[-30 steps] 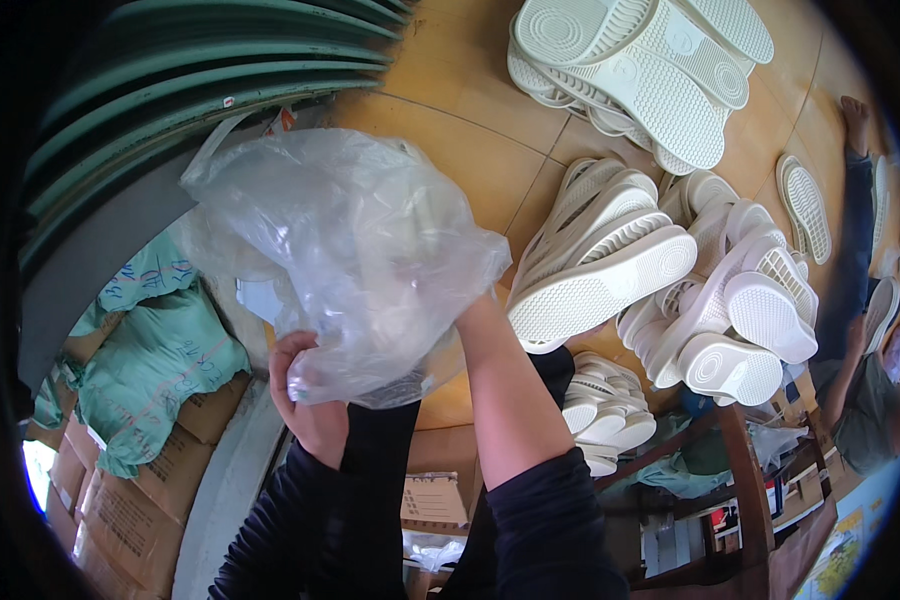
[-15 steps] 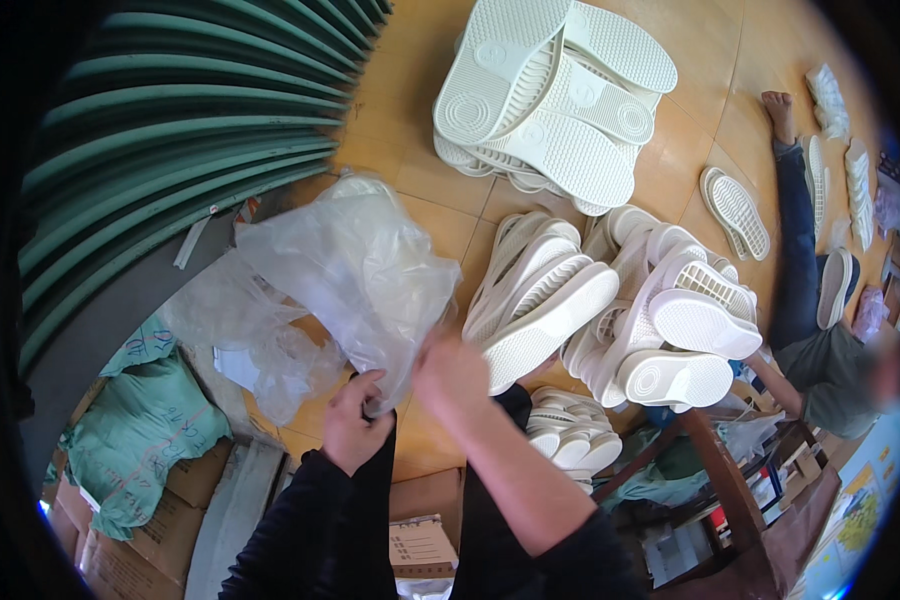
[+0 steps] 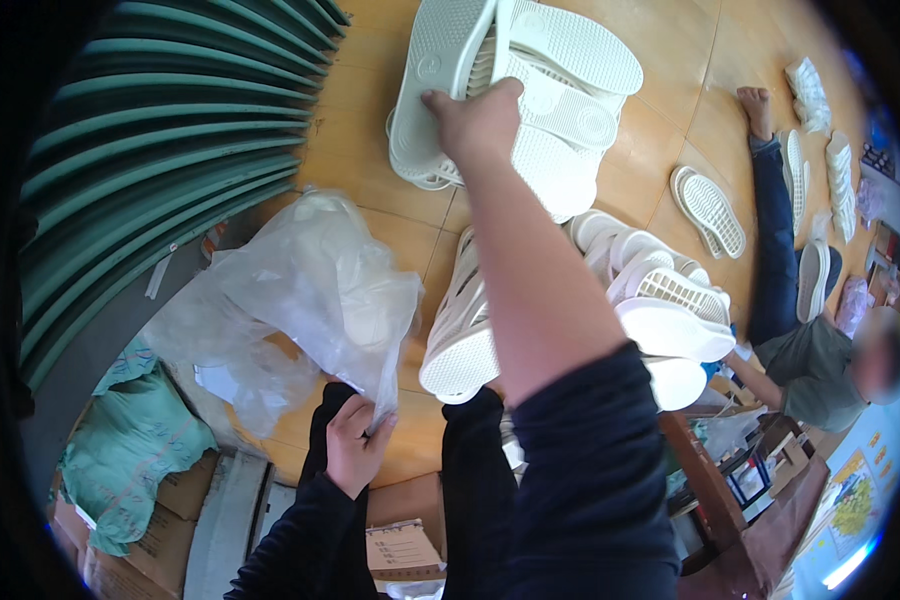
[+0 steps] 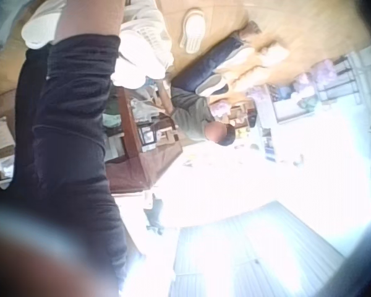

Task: The person unpacks white slippers from a cardboard box, writes on the plastic packaging with a blue marker, and repacks the slippers into plastic bags. The person moves between the floor and a table, handling multiple slippers and bags.

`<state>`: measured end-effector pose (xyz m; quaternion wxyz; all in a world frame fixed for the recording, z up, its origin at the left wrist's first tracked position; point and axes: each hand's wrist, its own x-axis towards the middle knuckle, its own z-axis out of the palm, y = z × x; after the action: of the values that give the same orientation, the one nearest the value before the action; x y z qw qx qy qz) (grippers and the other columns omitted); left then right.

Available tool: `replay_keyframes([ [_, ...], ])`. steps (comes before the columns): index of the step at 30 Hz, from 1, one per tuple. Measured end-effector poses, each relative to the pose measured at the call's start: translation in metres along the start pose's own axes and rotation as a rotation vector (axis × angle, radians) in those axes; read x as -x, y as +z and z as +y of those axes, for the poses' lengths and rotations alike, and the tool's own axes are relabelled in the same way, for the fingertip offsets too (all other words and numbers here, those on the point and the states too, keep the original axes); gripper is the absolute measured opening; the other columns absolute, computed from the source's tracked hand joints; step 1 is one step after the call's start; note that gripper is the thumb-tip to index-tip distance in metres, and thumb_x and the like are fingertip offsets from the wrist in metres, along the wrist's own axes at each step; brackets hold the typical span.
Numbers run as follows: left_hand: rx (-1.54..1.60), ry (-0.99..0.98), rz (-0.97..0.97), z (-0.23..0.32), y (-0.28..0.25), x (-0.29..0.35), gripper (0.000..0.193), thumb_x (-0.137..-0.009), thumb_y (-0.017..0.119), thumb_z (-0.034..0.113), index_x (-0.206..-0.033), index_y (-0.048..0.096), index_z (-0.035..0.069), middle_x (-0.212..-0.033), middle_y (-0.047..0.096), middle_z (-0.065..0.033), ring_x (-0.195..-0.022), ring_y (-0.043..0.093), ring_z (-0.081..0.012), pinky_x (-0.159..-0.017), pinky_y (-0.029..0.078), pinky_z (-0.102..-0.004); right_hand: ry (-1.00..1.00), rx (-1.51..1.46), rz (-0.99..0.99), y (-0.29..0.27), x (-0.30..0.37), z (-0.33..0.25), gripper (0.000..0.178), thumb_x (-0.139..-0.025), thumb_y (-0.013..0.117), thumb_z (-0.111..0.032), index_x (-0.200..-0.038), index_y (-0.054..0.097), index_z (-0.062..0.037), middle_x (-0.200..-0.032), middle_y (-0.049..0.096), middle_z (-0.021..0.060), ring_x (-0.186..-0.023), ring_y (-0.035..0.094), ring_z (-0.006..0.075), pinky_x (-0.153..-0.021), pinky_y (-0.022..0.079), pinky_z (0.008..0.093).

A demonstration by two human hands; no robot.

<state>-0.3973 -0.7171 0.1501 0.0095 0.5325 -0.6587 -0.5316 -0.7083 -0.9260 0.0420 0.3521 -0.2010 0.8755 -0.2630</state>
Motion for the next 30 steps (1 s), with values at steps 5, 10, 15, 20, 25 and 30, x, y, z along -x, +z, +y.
replay_keyframes([
  [5,0.071,-0.102,0.140,0.009,0.003,0.009,0.010,-0.082,0.072,0.001,-0.091,0.069,-0.002,-0.086,0.064,-0.0143,-0.074,0.064,-0.0314,-0.065,0.050,-0.0364,-0.415,0.082,-0.235,-0.120,-0.062,-0.007,0.070,-0.073,0.086,-0.034,-0.124,0.054,0.0025,-0.105,0.071,0.0206,-0.088,0.073,0.0297,-0.079,0.062,0.0389],
  [10,0.090,-0.189,0.096,0.022,0.001,-0.006,0.011,-0.081,0.073,0.001,-0.091,0.070,-0.001,-0.086,0.065,-0.0130,-0.074,0.065,-0.0291,-0.063,0.051,-0.0356,-0.207,0.463,-0.542,-0.194,-0.156,-0.018,0.074,-0.083,0.076,-0.034,-0.142,0.047,-0.0001,-0.123,0.064,0.0155,-0.112,0.063,0.0252,-0.101,0.048,0.0374],
  [15,0.024,-0.140,0.017,0.032,-0.017,-0.027,0.013,-0.076,0.075,0.001,-0.088,0.071,0.000,-0.086,0.065,-0.0123,-0.075,0.066,-0.0296,-0.065,0.053,-0.0362,-0.129,0.405,-0.495,-0.158,-0.197,0.012,0.086,-0.084,0.075,-0.053,-0.146,0.044,-0.0026,-0.128,0.062,0.0162,-0.120,0.060,0.0275,-0.103,0.048,0.0432],
  [20,-0.020,-0.203,-0.070,0.026,-0.025,-0.028,0.013,-0.074,0.076,0.004,-0.083,0.068,-0.001,-0.085,0.064,-0.0146,-0.074,0.064,-0.0344,-0.065,0.052,-0.0397,-0.182,0.577,-0.647,-0.161,-0.226,0.009,0.092,-0.078,0.078,-0.060,-0.143,0.048,-0.0026,-0.131,0.062,0.0200,-0.123,0.060,0.0323,-0.099,0.050,0.0500],
  [25,-0.005,-0.169,-0.044,0.024,-0.015,-0.021,0.015,-0.075,0.075,0.003,-0.085,0.066,-0.002,-0.085,0.063,-0.0161,-0.074,0.064,-0.0352,-0.066,0.052,-0.0404,-0.432,0.604,-0.467,-0.160,-0.186,0.018,0.087,-0.068,0.090,-0.049,-0.131,0.055,0.0008,-0.120,0.068,0.0199,-0.104,0.070,0.0291,-0.089,0.057,0.0412],
  [30,-0.009,-0.104,0.035,0.025,0.000,-0.020,0.015,-0.075,0.074,0.003,-0.086,0.066,-0.002,-0.087,0.063,-0.0168,-0.078,0.064,-0.0366,-0.070,0.053,-0.0422,-0.916,0.762,-0.061,-0.144,-0.094,0.044,0.102,-0.061,0.092,-0.029,-0.144,0.041,-0.0011,-0.126,0.057,0.0223,-0.122,0.056,0.0367,-0.105,0.045,0.0483],
])
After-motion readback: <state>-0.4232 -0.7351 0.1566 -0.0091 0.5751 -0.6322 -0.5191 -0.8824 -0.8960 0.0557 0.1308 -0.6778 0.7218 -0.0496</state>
